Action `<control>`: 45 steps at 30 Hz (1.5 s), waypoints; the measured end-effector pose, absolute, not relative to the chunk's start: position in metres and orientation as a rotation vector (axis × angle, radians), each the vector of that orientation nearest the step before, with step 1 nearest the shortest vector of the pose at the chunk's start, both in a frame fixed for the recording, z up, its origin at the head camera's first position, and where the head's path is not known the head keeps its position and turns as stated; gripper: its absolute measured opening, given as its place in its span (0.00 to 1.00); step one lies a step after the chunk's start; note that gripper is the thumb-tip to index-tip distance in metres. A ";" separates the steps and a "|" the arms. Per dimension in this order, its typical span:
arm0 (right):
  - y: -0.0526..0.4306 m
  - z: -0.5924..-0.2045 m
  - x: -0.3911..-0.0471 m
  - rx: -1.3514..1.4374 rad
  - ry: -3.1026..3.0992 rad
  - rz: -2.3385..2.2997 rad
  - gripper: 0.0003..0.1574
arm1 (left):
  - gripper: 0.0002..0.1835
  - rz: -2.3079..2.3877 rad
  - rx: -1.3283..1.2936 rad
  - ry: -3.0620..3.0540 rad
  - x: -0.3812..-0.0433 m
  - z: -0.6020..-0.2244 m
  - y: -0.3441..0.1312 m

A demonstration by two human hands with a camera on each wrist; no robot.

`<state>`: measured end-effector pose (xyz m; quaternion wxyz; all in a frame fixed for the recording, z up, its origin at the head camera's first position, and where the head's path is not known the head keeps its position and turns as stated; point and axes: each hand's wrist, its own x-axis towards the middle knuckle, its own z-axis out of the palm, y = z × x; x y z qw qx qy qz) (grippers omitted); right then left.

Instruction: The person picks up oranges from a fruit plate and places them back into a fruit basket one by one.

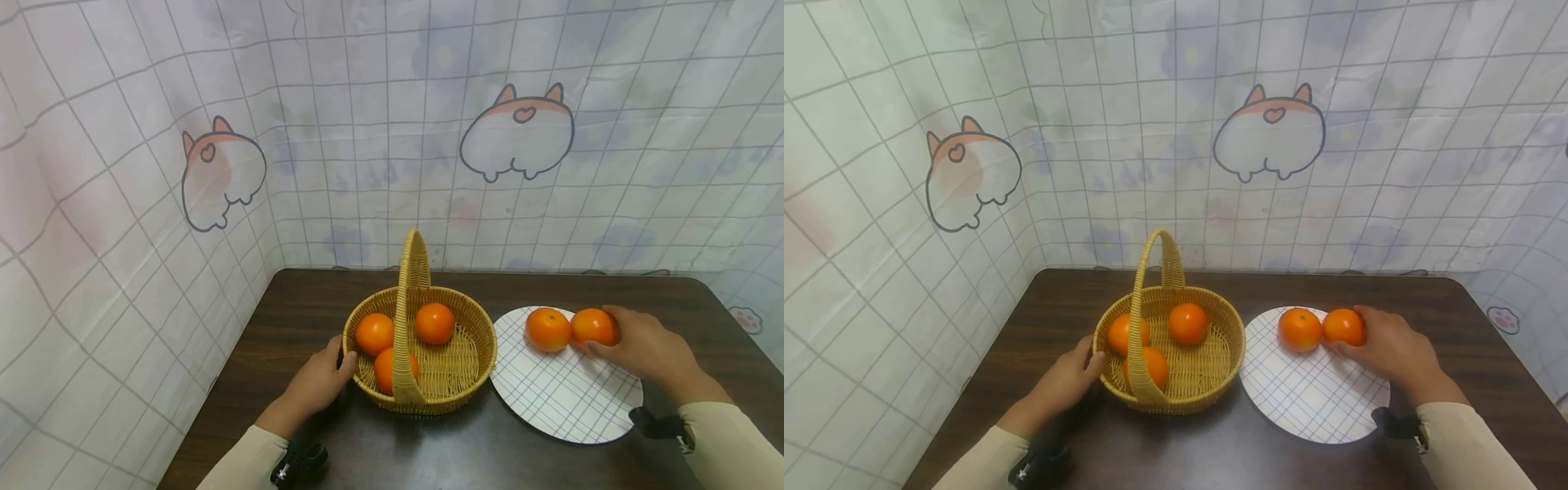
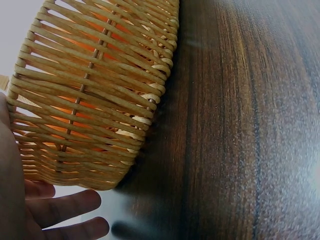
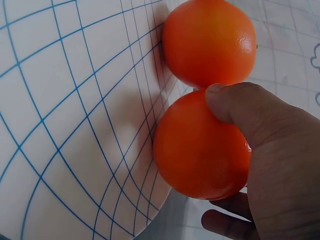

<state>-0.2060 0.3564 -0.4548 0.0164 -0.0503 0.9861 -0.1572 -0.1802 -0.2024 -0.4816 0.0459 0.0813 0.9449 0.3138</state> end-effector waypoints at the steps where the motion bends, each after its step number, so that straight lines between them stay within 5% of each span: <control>1: 0.357 -0.455 -0.206 -0.154 3.065 -0.490 0.68 | 0.32 0.959 0.249 2.884 -0.180 -0.482 -0.203; 38: 0.338 -0.416 -0.191 -0.291 3.196 -0.472 0.69 | 0.32 0.939 0.248 2.912 -0.180 -0.482 -0.201; 45: 0.320 -0.406 -0.186 -0.356 3.211 -0.496 0.62 | 0.33 0.948 0.246 2.902 -0.181 -0.485 -0.202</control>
